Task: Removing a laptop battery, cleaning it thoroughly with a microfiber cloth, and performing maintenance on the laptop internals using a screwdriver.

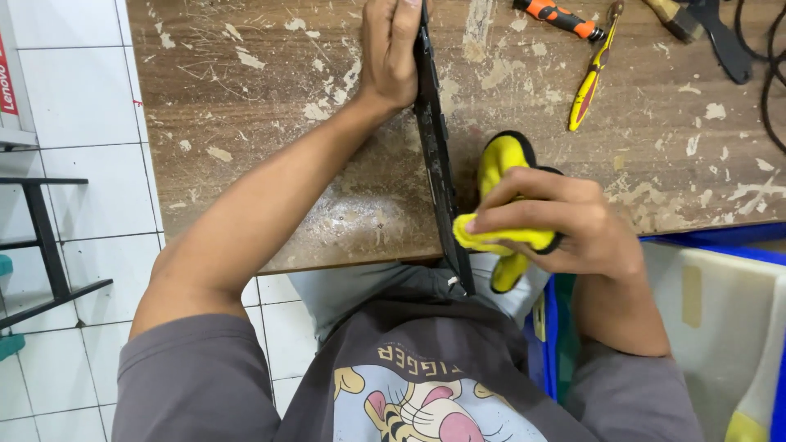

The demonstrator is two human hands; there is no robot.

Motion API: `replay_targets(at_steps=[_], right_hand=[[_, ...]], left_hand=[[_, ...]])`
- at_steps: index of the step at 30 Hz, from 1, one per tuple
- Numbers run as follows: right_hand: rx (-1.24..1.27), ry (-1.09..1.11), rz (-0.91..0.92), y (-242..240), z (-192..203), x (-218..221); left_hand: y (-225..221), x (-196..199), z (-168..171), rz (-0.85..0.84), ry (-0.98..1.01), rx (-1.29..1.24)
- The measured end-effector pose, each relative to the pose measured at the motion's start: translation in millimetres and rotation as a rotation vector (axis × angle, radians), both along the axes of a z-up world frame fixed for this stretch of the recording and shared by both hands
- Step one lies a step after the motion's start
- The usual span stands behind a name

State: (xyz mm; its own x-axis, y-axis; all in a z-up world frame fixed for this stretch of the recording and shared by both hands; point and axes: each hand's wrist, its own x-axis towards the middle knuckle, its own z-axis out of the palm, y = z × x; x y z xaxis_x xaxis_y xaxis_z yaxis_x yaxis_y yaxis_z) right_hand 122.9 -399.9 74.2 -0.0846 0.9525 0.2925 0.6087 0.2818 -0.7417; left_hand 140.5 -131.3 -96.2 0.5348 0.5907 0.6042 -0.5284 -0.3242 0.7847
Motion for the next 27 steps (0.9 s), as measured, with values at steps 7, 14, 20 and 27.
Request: replay_targets(at_steps=[7, 14, 20, 27], right_hand=[[0.128, 0.075, 0.118, 24, -24, -33], [0.091, -0.058, 0.114, 43, -63, -46], [0.179, -0.166, -0.210, 82, -89, -12], [0.132, -0.355, -0.378, 110, -88, 50]], left_hand=[[7, -5, 0, -0.156, -0.045, -0.119], [19, -3, 9, -0.921, -0.298, -0.556], [26, -13, 28, -1.013, -0.119, -0.655], [33, -9, 7, -1.021, 0.132, -0.833]])
